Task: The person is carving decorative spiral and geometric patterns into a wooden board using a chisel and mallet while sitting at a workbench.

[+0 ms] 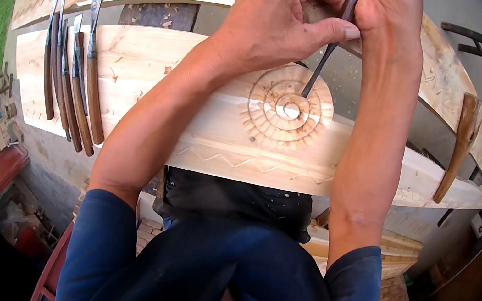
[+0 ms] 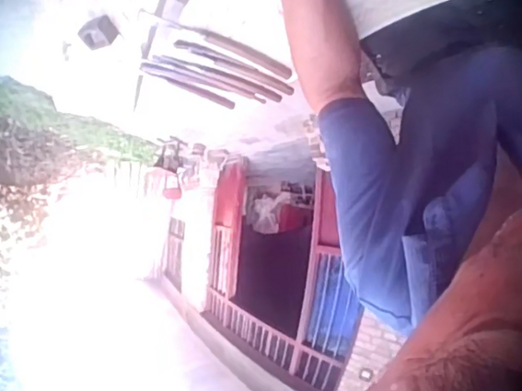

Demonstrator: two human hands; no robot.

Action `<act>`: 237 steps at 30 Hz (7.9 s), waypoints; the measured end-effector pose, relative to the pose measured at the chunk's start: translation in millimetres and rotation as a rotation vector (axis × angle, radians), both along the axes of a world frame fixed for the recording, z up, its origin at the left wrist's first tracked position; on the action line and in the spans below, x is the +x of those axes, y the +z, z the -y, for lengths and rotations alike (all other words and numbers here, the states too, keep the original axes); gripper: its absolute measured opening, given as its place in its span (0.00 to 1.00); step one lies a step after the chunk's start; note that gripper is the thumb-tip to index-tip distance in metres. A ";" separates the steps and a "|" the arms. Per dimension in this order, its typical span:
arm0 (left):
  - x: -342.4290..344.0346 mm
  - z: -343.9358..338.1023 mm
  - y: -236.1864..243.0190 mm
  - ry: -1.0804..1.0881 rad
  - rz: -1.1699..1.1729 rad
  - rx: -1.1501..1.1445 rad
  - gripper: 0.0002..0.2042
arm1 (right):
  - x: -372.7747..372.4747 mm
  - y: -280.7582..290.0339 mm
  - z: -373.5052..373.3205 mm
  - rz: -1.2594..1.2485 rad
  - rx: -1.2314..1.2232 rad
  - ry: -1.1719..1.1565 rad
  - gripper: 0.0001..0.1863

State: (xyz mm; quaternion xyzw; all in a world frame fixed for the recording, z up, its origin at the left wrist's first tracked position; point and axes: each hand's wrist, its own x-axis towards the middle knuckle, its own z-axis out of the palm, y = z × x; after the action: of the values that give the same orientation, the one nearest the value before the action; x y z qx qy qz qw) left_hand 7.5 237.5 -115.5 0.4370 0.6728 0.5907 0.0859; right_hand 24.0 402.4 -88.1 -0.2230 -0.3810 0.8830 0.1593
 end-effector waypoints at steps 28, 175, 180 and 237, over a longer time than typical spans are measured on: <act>-0.2 1.7 -3.1 0.082 -0.108 -0.004 0.11 | -7.8 -6.7 6.9 0.026 0.155 0.004 0.18; -11.0 9.3 -3.3 -0.001 -0.060 -0.053 0.12 | 8.0 -3.4 11.4 0.037 0.038 0.044 0.17; -2.4 6.8 25.6 -0.082 -0.112 -0.186 0.13 | 32.9 13.2 -32.3 -0.019 0.162 -0.185 0.16; -5.6 10.2 23.7 -0.119 -0.174 -0.266 0.13 | 30.4 10.5 -8.0 0.030 0.079 -0.225 0.21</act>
State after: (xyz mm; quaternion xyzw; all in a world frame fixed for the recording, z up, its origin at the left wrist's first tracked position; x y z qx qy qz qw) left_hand 1.9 227.4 -91.8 0.5106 0.7228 0.4502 0.1193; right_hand 54.4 410.5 -77.6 -0.2713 -0.3902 0.8404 0.2604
